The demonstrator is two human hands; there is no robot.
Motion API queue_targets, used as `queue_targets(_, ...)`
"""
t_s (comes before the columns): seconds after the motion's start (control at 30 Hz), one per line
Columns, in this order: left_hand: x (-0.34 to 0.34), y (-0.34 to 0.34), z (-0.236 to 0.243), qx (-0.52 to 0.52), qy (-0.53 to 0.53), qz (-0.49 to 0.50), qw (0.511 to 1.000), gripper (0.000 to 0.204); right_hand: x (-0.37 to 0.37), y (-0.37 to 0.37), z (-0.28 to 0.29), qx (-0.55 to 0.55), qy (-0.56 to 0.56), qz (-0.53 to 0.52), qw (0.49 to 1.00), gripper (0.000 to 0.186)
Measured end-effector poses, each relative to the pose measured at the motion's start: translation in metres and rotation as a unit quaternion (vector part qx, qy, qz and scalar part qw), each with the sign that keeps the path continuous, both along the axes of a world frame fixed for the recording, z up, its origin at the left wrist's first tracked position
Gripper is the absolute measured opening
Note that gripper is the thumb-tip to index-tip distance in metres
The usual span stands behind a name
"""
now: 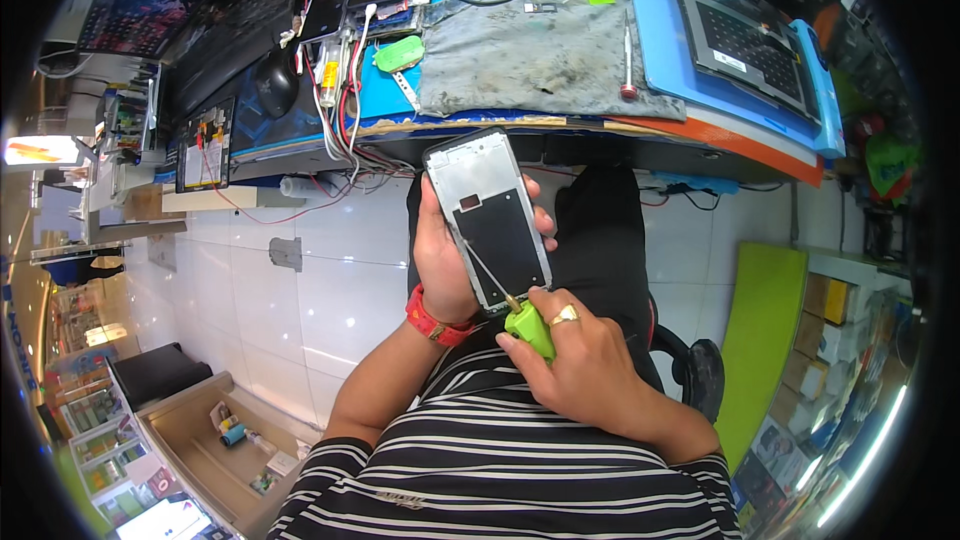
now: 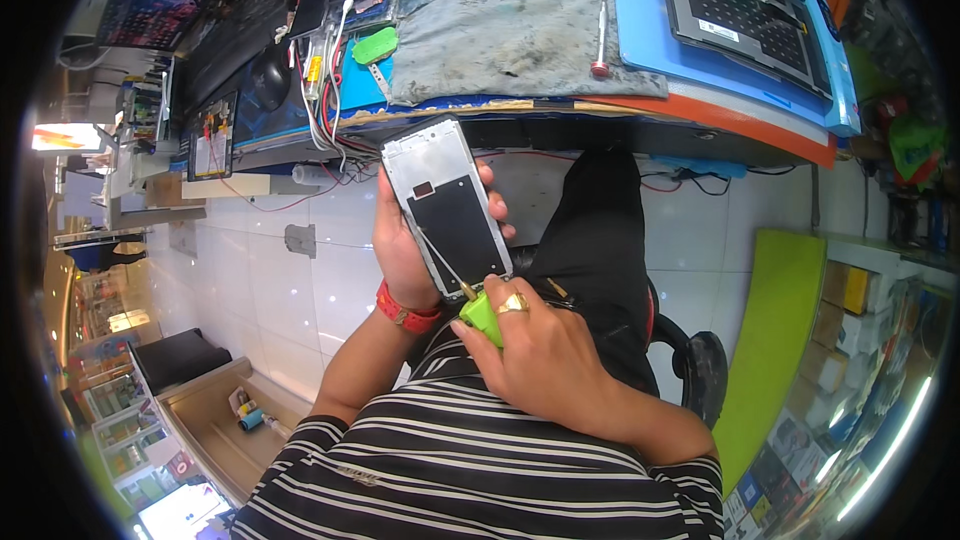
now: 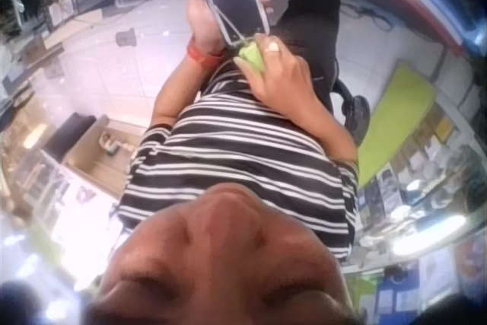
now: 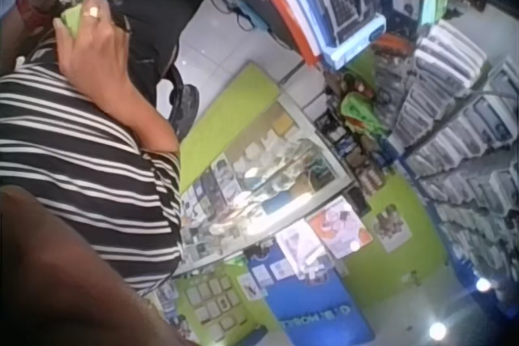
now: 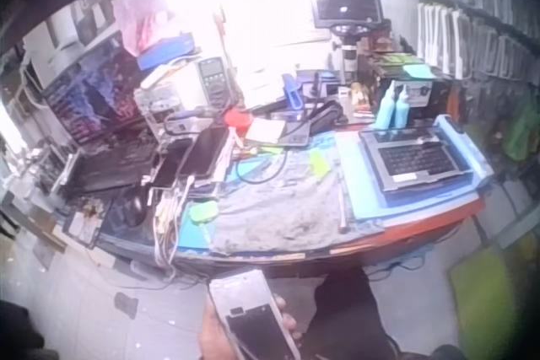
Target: The person uses a green pry tool and a silver spudger to open a smartphone and manipulate its internal components at a workstation.
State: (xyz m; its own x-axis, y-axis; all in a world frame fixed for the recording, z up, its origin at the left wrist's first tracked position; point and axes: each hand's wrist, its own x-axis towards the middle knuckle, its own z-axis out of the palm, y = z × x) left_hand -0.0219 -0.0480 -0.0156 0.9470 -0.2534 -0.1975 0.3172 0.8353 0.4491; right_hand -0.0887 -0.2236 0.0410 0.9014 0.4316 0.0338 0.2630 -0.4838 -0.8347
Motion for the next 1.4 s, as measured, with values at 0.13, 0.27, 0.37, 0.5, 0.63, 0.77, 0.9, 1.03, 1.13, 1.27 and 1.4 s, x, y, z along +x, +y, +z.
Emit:
queue_targets(0.13,0.002,0.003,0.002,-0.031,-0.008,0.013,0.999,0.089,-0.002,0.001,0.003,-0.018,0.004,0.013,1.000,0.052)
queue_targets(0.27,-0.001,0.001,0.003,-0.033,-0.003,0.003,0.999,0.091,0.004,0.007,0.006,-0.010,-0.014,-0.001,1.000,0.052)
queue_targets(0.37,-0.006,-0.004,0.003,-0.023,0.011,-0.001,1.000,0.092,0.012,0.010,0.005,-0.002,-0.041,-0.016,0.999,0.053)
queue_targets(0.5,-0.010,-0.005,-0.001,-0.040,0.008,-0.012,0.999,0.090,0.021,0.011,0.002,-0.008,-0.061,-0.028,0.998,0.053)
queue_targets(0.63,-0.004,0.008,-0.006,-0.012,-0.013,-0.025,1.000,0.094,0.019,0.004,0.004,0.070,-0.017,-0.051,0.996,0.051)
queue_targets(0.77,0.018,0.009,0.009,0.059,-0.039,0.052,0.996,0.094,0.012,-0.017,-0.011,0.127,-0.010,-0.116,0.985,0.049)
queue_targets(0.9,0.065,0.002,0.031,0.132,-0.044,0.081,0.987,0.083,0.000,-0.038,-0.020,0.216,0.132,-0.199,0.947,0.049)
queue_targets(1.03,0.116,-0.024,0.037,0.179,-0.027,0.207,0.962,0.067,0.000,-0.049,-0.015,0.243,0.130,-0.237,0.932,0.045)
queue_targets(1.13,0.125,-0.030,0.034,0.171,0.008,0.200,0.965,0.057,0.001,-0.051,-0.013,0.275,0.147,-0.253,0.916,0.046)
queue_targets(1.27,0.120,-0.017,0.017,0.130,0.020,0.172,0.976,0.036,0.002,-0.057,-0.016,0.271,0.158,-0.247,0.917,0.047)
queue_targets(1.4,0.098,0.017,0.032,0.137,0.067,0.061,0.986,0.033,0.004,-0.057,-0.020,0.272,0.170,-0.240,0.916,0.047)
